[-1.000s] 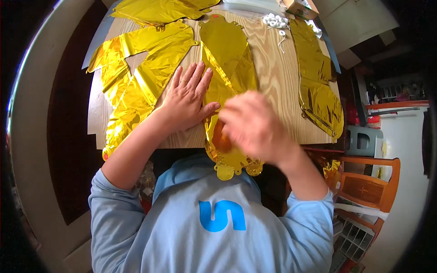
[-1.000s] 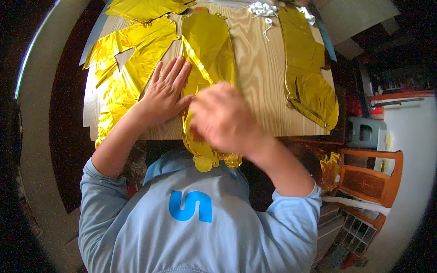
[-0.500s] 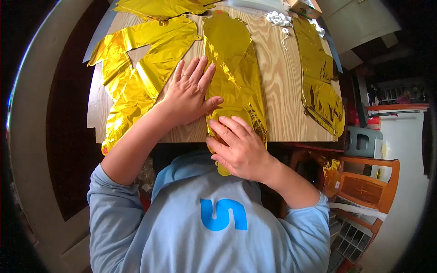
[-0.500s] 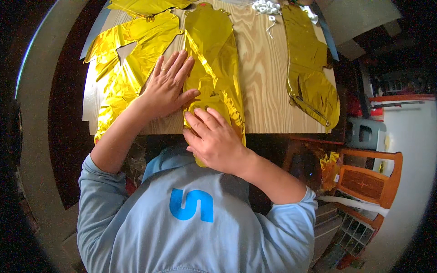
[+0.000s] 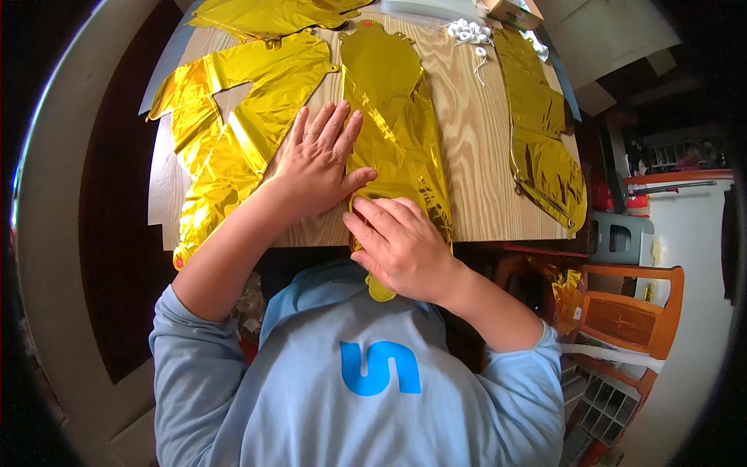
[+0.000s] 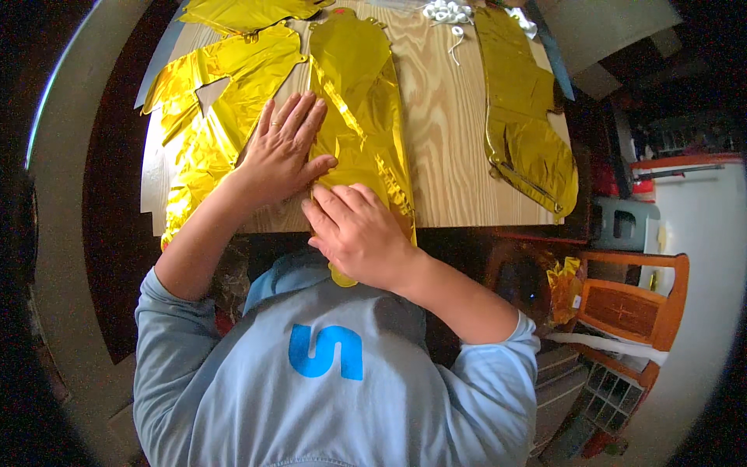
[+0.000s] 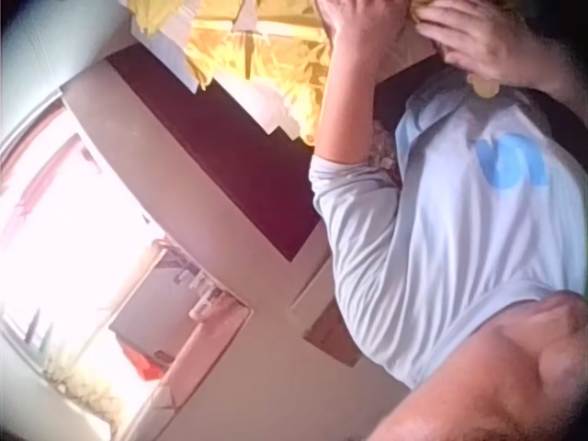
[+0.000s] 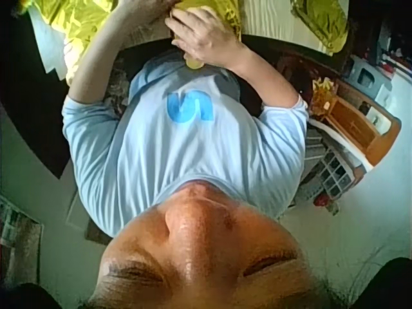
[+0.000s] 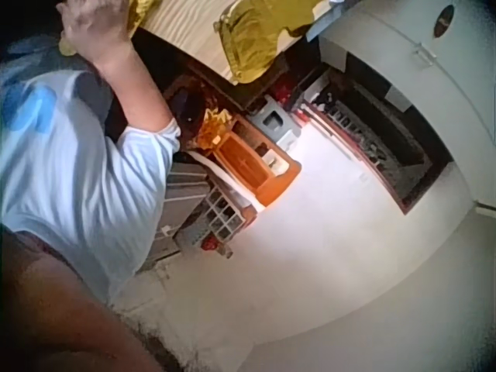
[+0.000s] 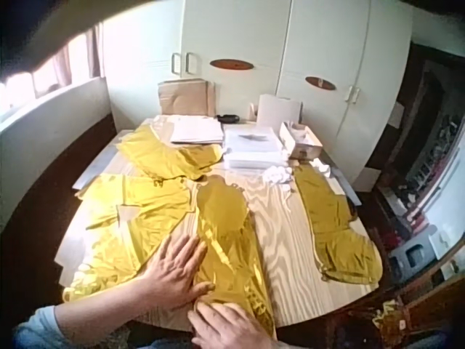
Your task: Folding gold foil balloons and placing them into plastic sleeves with cardboard backings.
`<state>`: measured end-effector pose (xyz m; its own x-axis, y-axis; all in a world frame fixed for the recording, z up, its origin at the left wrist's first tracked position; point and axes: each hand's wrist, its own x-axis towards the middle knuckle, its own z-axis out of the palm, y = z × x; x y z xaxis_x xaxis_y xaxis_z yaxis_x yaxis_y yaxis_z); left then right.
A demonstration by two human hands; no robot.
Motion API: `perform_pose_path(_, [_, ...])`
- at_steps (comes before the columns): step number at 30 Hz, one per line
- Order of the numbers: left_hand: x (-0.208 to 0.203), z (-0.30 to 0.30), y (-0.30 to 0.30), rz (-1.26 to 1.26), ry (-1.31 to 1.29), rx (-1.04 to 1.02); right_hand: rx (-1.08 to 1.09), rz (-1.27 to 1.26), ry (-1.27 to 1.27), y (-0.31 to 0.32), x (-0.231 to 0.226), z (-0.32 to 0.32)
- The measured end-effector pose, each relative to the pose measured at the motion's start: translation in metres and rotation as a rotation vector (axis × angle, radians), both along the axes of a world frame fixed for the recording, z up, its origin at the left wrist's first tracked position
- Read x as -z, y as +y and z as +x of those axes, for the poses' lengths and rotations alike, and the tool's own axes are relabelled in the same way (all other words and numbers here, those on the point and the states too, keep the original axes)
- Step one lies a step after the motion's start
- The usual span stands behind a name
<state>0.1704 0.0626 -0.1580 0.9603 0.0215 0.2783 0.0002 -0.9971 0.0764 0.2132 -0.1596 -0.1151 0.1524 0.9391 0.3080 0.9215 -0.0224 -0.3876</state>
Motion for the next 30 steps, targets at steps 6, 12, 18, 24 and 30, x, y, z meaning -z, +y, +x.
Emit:
perform_pose_path(6, [-0.002,0.001,-0.001,-0.013,0.001,0.005,0.016,-0.063,-0.087,0.001,0.001,-0.008])
perform_pose_path(12, [-0.005,0.001,-0.001,-0.062,0.005,0.000,0.041,-0.050,-0.081,-0.002,0.001,-0.015])
perform_pose_path(18, [-0.018,-0.001,0.002,-0.188,-0.040,0.026,0.077,-0.047,-0.080,-0.003,0.004,-0.019])
perform_pose_path(24, [-0.039,-0.018,0.005,-0.235,-0.065,0.335,0.085,-0.058,-0.056,-0.005,0.004,-0.020])
perform_pose_path(30, [-0.033,-0.025,-0.001,-0.323,-0.079,0.298,0.061,-0.056,0.004,-0.006,0.001,-0.015])
